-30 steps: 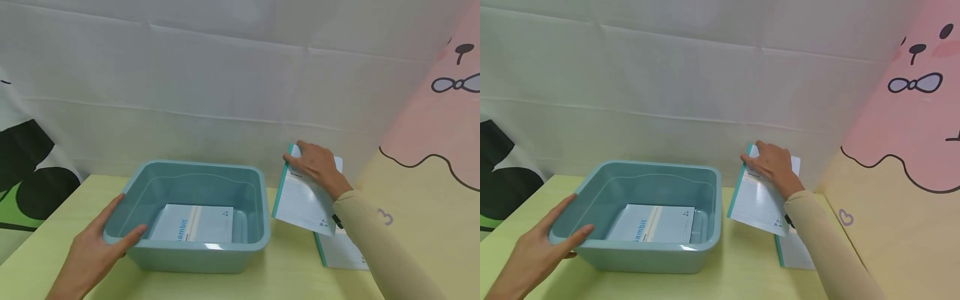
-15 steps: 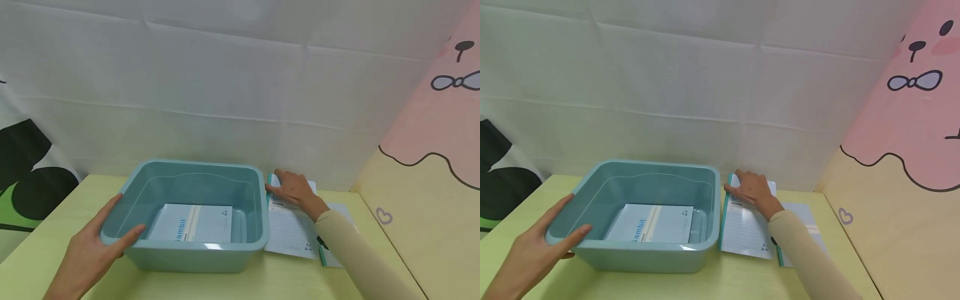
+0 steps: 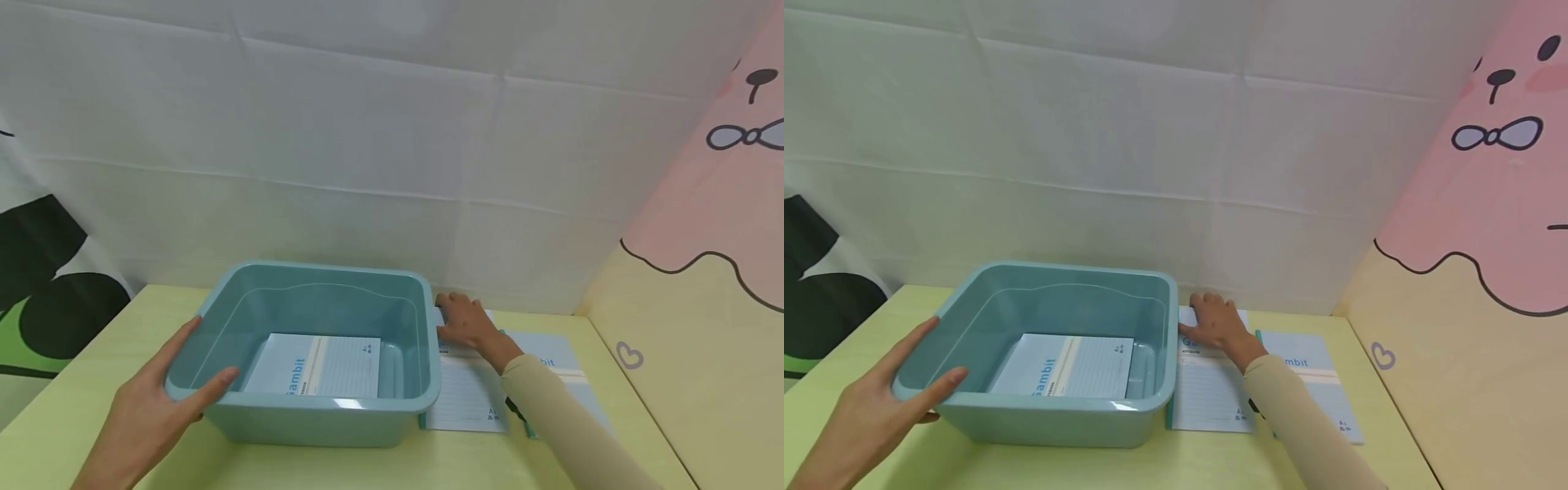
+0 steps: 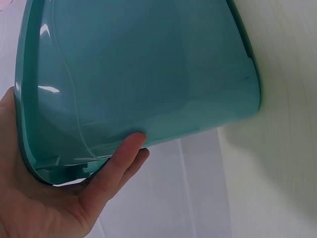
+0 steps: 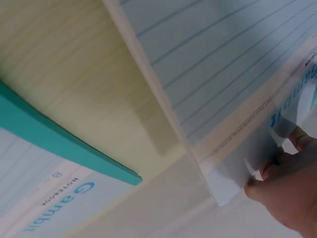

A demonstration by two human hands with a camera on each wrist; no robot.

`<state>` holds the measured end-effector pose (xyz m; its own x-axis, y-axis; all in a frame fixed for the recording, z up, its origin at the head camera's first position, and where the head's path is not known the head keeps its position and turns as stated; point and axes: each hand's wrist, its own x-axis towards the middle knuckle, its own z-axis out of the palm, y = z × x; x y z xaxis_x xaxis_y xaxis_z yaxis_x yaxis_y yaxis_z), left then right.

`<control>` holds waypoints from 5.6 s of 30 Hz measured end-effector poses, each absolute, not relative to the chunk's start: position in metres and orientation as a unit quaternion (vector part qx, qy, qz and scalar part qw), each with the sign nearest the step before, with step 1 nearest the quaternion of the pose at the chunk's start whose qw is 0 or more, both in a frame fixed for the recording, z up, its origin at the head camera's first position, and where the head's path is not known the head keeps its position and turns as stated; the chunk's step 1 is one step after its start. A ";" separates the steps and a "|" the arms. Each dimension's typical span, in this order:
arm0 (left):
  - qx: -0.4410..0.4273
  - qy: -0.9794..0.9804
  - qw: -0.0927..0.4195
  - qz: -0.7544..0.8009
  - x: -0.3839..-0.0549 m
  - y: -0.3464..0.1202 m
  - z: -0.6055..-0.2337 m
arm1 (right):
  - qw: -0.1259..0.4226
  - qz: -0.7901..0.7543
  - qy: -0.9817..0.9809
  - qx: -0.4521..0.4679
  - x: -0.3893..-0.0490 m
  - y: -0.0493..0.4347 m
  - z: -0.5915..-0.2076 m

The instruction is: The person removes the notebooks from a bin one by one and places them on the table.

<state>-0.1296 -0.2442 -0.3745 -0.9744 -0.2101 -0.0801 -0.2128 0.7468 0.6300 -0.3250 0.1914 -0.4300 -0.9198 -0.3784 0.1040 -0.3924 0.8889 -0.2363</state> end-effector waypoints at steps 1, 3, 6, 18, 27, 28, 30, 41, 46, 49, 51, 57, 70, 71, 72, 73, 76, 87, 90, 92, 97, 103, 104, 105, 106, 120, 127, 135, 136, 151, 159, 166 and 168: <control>-0.113 0.934 0.005 0.338 -0.130 -0.244 -0.374 | 0.030 0.127 -0.971 0.201 -0.325 0.191 -0.431; -0.115 0.934 0.011 0.339 -0.130 -0.244 -0.373 | 0.030 0.121 -0.971 0.204 -0.325 0.191 -0.433; -0.116 0.933 0.012 0.341 -0.130 -0.244 -0.372 | 0.027 0.105 -0.972 0.206 -0.325 0.192 -0.436; -0.118 0.934 0.016 0.337 -0.132 -0.244 -0.372 | 0.052 0.102 -0.975 0.191 -0.321 0.194 -0.420; -0.117 0.932 0.017 0.342 -0.132 -0.243 -0.373 | 0.121 0.125 -0.959 0.222 -0.320 0.196 -0.390; -0.116 0.932 0.016 0.344 -0.131 -0.243 -0.373 | 0.127 0.130 -0.958 0.224 -0.320 0.195 -0.385; -0.115 0.931 0.015 0.345 -0.131 -0.242 -0.372 | 0.138 0.143 -0.953 0.228 -0.321 0.194 -0.375; -0.112 0.933 0.012 0.342 -0.129 -0.245 -0.374 | 0.186 0.201 -0.920 0.280 -0.320 0.172 -0.324; -0.102 0.933 -0.008 0.346 -0.127 -0.246 -0.376 | 0.168 0.200 -0.915 0.307 -0.313 0.149 -0.303; -0.105 0.932 -0.002 0.346 -0.128 -0.245 -0.375 | 0.151 0.192 -0.915 0.320 -0.309 0.136 -0.293; -0.106 0.932 0.006 0.347 -0.128 -0.245 -0.374 | 0.143 0.187 -0.915 0.327 -0.307 0.129 -0.287; -0.106 0.933 0.010 0.345 -0.129 -0.245 -0.375 | 0.149 0.178 -0.905 0.357 -0.302 0.107 -0.273; -0.101 0.935 -0.002 0.340 -0.129 -0.245 -0.375 | 0.144 0.156 -0.889 0.406 -0.286 0.062 -0.257; -0.103 0.935 0.000 0.340 -0.129 -0.245 -0.375 | 0.143 0.152 -0.889 0.409 -0.286 0.059 -0.257; -0.104 0.934 0.001 0.341 -0.129 -0.245 -0.375 | 0.142 0.148 -0.888 0.411 -0.285 0.056 -0.257; -0.104 0.934 0.001 0.342 -0.128 -0.245 -0.375 | 0.142 0.145 -0.888 0.413 -0.285 0.054 -0.256; -0.102 0.934 -0.001 0.342 -0.128 -0.245 -0.376 | 0.141 0.141 -0.886 0.418 -0.285 0.048 -0.256; -0.105 0.930 0.003 0.352 -0.130 -0.243 -0.377 | 0.128 0.145 -0.880 0.433 -0.281 0.026 -0.252; -0.103 0.928 -0.001 0.357 -0.130 -0.242 -0.378 | 0.125 0.141 -0.880 0.435 -0.281 0.022 -0.254; -0.103 0.927 -0.001 0.360 -0.130 -0.242 -0.378 | 0.123 0.140 -0.880 0.437 -0.280 0.020 -0.255; -0.103 0.927 0.003 0.361 -0.132 -0.242 -0.382 | 0.123 0.136 -0.876 0.446 -0.279 0.016 -0.257; -0.101 0.929 0.003 0.357 -0.133 -0.245 -0.385 | 0.116 0.125 -0.875 0.452 -0.277 0.008 -0.257; -0.101 0.929 0.003 0.356 -0.133 -0.245 -0.385 | 0.114 0.121 -0.876 0.454 -0.277 0.006 -0.258; -0.100 0.930 0.003 0.354 -0.133 -0.245 -0.385 | 0.111 0.117 -0.875 0.456 -0.277 0.004 -0.258; -0.100 0.930 0.003 0.353 -0.133 -0.245 -0.385 | 0.109 0.114 -0.874 0.459 -0.276 0.002 -0.259; -0.086 0.929 -0.022 0.358 -0.129 -0.244 -0.384 | 0.059 0.029 -0.874 0.482 -0.278 -0.022 -0.285; -0.086 0.932 -0.010 0.351 -0.132 -0.246 -0.385 | 0.038 -0.025 -0.865 0.500 -0.280 -0.032 -0.307; -0.092 0.934 0.008 0.346 -0.134 -0.246 -0.384 | -0.008 -0.057 -0.862 0.504 -0.283 -0.050 -0.321; -0.091 0.933 0.007 0.347 -0.134 -0.246 -0.384 | -0.014 -0.061 -0.863 0.501 -0.283 -0.051 -0.323; -0.123 0.933 0.053 0.335 -0.138 -0.247 -0.380 | -0.075 -0.159 -0.860 0.479 -0.284 -0.078 -0.367; -0.095 0.929 -0.012 0.357 -0.135 -0.249 -0.387 | -0.113 -0.180 -0.859 0.465 -0.281 -0.083 -0.384; -0.077 0.924 -0.035 0.372 -0.137 -0.243 -0.389 | -0.128 -0.159 -0.858 0.472 -0.288 -0.076 -0.395; -0.077 0.926 -0.031 0.369 -0.136 -0.244 -0.388 | -0.146 -0.156 -0.852 0.478 -0.288 -0.077 -0.399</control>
